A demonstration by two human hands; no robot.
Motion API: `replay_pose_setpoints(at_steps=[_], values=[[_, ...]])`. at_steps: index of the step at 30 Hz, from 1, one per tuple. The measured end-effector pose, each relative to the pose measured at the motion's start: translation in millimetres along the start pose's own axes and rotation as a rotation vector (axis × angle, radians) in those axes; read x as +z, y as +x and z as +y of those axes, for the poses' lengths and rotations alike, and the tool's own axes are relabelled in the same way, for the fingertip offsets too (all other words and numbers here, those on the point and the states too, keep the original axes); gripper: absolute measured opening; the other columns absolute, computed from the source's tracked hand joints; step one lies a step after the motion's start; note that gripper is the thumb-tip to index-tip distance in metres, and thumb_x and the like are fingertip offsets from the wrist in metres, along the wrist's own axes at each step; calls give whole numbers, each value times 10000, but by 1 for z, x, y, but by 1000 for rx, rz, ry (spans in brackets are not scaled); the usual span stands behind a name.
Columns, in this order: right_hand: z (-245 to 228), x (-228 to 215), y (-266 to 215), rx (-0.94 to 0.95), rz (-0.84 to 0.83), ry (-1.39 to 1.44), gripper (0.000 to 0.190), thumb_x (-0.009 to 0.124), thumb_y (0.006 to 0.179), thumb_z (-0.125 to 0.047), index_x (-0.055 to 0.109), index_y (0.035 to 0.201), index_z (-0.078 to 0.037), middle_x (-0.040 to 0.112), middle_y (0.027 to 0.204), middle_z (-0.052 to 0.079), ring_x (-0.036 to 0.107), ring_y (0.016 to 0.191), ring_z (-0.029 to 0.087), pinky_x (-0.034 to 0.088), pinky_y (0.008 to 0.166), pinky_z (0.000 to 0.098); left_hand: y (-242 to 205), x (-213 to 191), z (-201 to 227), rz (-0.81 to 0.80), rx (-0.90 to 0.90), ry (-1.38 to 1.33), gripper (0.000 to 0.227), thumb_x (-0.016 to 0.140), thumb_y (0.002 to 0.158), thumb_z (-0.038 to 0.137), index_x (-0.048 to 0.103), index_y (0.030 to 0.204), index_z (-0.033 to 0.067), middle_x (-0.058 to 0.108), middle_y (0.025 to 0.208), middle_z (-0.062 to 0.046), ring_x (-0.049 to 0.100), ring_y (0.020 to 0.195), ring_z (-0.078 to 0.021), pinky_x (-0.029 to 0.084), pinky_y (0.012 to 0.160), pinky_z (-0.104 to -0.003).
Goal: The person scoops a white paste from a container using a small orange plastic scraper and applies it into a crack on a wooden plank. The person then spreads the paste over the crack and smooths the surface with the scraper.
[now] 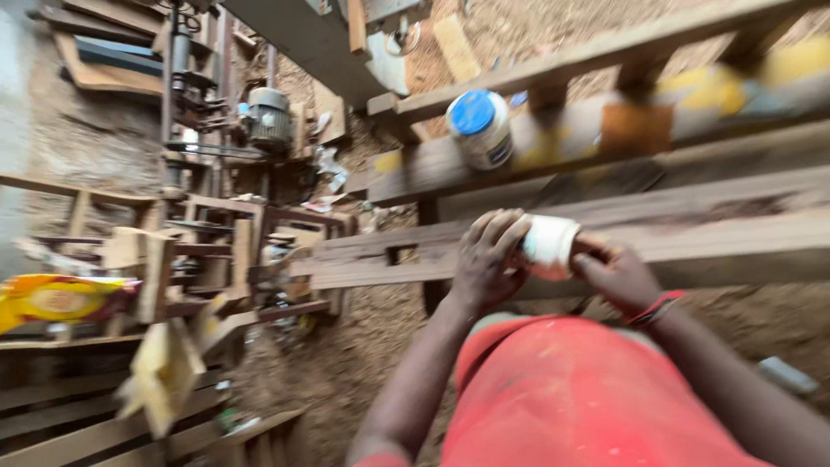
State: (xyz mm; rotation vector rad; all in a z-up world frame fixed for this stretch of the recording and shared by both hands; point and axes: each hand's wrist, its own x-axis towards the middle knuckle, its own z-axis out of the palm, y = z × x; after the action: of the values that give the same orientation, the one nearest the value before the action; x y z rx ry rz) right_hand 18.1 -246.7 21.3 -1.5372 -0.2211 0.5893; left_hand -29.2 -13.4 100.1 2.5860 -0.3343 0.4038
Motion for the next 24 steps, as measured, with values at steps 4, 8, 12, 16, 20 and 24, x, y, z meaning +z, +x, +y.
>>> replay_pose_setpoints(at_steps=[4,8,12,16,20,24], values=[[22,3,5,86,17,62,441,576,873,-62,692,1293,7,757,1087,14,657,940,85,558,813,277,-10,1,11,30,-27,31,700,796,694,164,566,1356,168,569,1404,-85,506,1344,-337,438,1105,-478],[20,4,28,205,-70,171,362,640,884,-102,731,1223,-16,722,933,-26,586,713,25,475,591,224,-8,-5,14,28,-70,23,715,811,645,194,573,1318,141,577,1363,-97,514,1302,-359,426,1057,-499],[20,7,25,210,-22,248,263,679,914,-115,746,1132,16,693,778,23,494,507,38,381,438,224,-14,-7,6,81,-102,27,709,805,652,176,583,1324,121,588,1352,-115,528,1299,-355,430,1109,-488],[14,1,34,162,73,262,230,662,907,-106,726,1088,22,700,763,44,481,461,50,376,391,226,-19,-4,-13,127,-124,1,764,839,645,203,565,1349,89,577,1346,-149,519,1290,-374,414,1131,-496],[10,0,33,191,117,254,228,657,905,-82,720,1094,29,700,780,41,510,482,49,391,400,220,-26,-8,-28,176,-109,-37,818,896,657,238,534,1376,95,562,1377,-145,505,1308,-380,408,1144,-487],[16,-5,36,239,125,365,202,661,916,-61,709,1089,33,682,787,36,507,496,47,396,408,220,-30,-7,-43,199,-132,-57,841,922,662,243,527,1391,105,556,1385,-136,502,1319,-372,402,1151,-484]])
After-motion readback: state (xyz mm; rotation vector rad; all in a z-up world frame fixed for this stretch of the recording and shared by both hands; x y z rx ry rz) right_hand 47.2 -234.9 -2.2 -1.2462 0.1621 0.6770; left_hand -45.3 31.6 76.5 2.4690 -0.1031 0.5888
